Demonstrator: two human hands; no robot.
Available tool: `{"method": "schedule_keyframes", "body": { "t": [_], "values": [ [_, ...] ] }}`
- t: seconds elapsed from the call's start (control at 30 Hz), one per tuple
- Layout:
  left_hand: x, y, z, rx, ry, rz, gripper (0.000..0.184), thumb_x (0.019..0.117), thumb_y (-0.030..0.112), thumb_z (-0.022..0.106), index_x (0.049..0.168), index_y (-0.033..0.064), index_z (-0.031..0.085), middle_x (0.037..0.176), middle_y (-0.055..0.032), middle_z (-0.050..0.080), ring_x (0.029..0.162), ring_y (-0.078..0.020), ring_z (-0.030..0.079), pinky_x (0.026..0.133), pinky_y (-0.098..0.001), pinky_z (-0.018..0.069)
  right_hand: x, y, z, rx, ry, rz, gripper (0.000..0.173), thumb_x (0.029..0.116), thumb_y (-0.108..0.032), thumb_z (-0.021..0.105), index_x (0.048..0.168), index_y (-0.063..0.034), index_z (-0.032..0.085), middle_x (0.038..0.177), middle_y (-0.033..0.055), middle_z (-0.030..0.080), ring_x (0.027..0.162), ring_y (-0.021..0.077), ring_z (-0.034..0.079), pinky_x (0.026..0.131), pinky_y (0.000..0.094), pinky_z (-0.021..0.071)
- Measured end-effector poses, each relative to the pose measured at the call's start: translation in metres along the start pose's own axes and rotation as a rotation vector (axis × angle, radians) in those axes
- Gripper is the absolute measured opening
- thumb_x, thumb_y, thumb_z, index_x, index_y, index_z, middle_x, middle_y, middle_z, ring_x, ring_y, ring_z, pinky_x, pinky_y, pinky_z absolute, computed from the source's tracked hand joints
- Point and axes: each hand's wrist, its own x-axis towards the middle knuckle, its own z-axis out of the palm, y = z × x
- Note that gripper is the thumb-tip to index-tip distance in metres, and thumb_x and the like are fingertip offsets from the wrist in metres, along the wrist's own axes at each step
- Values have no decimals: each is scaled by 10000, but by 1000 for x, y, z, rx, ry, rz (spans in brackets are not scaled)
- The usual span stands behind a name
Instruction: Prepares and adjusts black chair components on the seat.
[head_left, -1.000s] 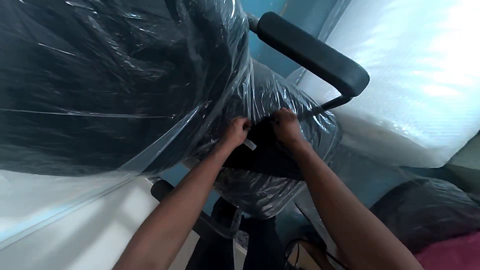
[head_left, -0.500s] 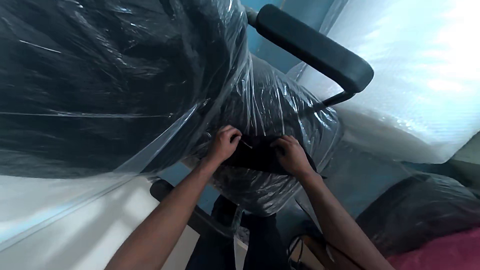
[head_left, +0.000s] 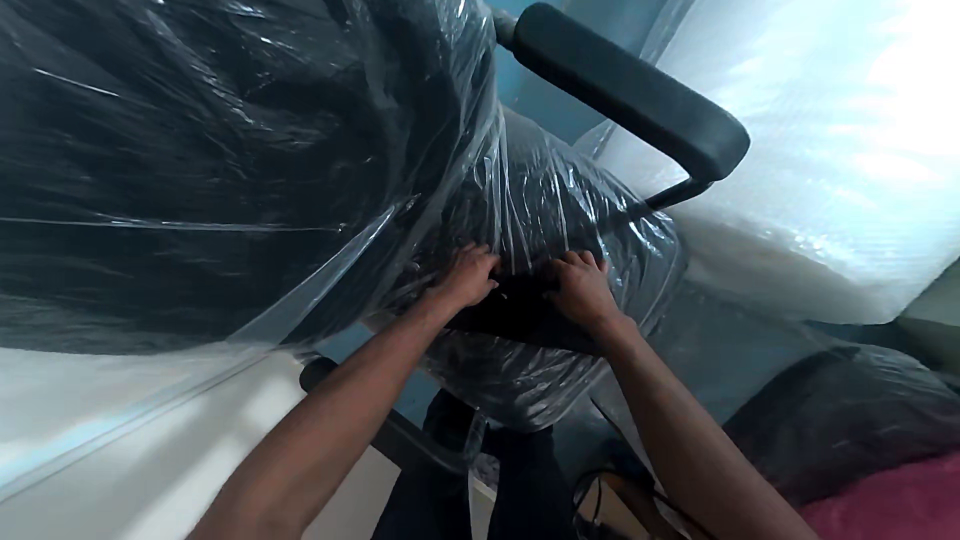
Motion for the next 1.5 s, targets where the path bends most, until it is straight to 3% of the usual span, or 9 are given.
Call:
{"method": "schedule_keyframes", "body": {
  "t": [0.13,0.23,0.43,0.57,0.73,0.87,1.03,1.23,1.5],
  "values": [
    [-11,-7,9,-30,131,120,176,911,64,719,1082,22,724,1126,-184,673,1161,-379,601,1057,-549,443,-11,0,-1,52,58,-88,199,850,-59,788,1023,-10,703,1097,199,669,1135,422,591,963,633,417],
    [-26,-15,27,-29,272,233,162,840,-15,712,996,29,723,1038,-169,677,1086,-374,622,997,-535,475,-34,0,21,95,295,-228,184,765,57,771,919,16,681,933,201,668,961,427,641,865,609,480],
    [-57,-27,56,88,150,277,188,926,221,742,1053,83,741,1149,-116,680,1187,-315,605,1083,-525,434,-74,14,88,-35,295,-344,156,816,-7,732,965,-51,718,973,143,664,952,362,647,855,559,505],
    [-59,-33,62,-1,341,336,183,958,220,679,947,52,750,1047,-133,698,1048,-328,650,942,-504,513,-78,19,84,103,410,-300,115,811,-3,683,916,-26,725,951,159,688,935,379,659,846,579,502],
    [-40,-20,45,22,227,183,393,973,285,706,1298,67,678,1320,-162,648,1308,-353,558,1116,-530,422,-60,26,59,73,334,-186,276,896,-170,764,1132,-34,719,1090,205,681,1070,434,628,946,647,446],
    [-33,-17,35,83,52,123,361,956,328,735,1215,78,712,1202,-142,686,1241,-341,582,1098,-524,418,-51,27,47,-13,162,-204,459,830,-309,861,1187,-65,707,1112,188,661,1089,414,611,963,642,427],
    [-35,-18,32,47,15,79,417,951,333,744,1283,89,678,1263,-145,655,1240,-344,576,1087,-533,431,-61,27,51,-109,193,-283,697,760,-363,908,1327,-75,623,1316,215,607,1225,422,576,1039,644,403],
    [-48,-36,42,-22,149,158,470,930,261,769,1346,87,634,1321,-161,626,1242,-360,584,1071,-549,447,-67,48,74,-45,436,-457,105,904,-108,660,968,-56,726,1253,185,662,1206,388,616,1038,632,426],
    [-48,-46,56,-34,305,355,281,939,211,736,1180,68,710,1280,-167,648,1229,-355,600,1080,-531,446,-49,53,47,205,419,-364,142,916,-94,605,951,5,701,1121,196,691,1089,406,647,976,618,450]
  ]
}}
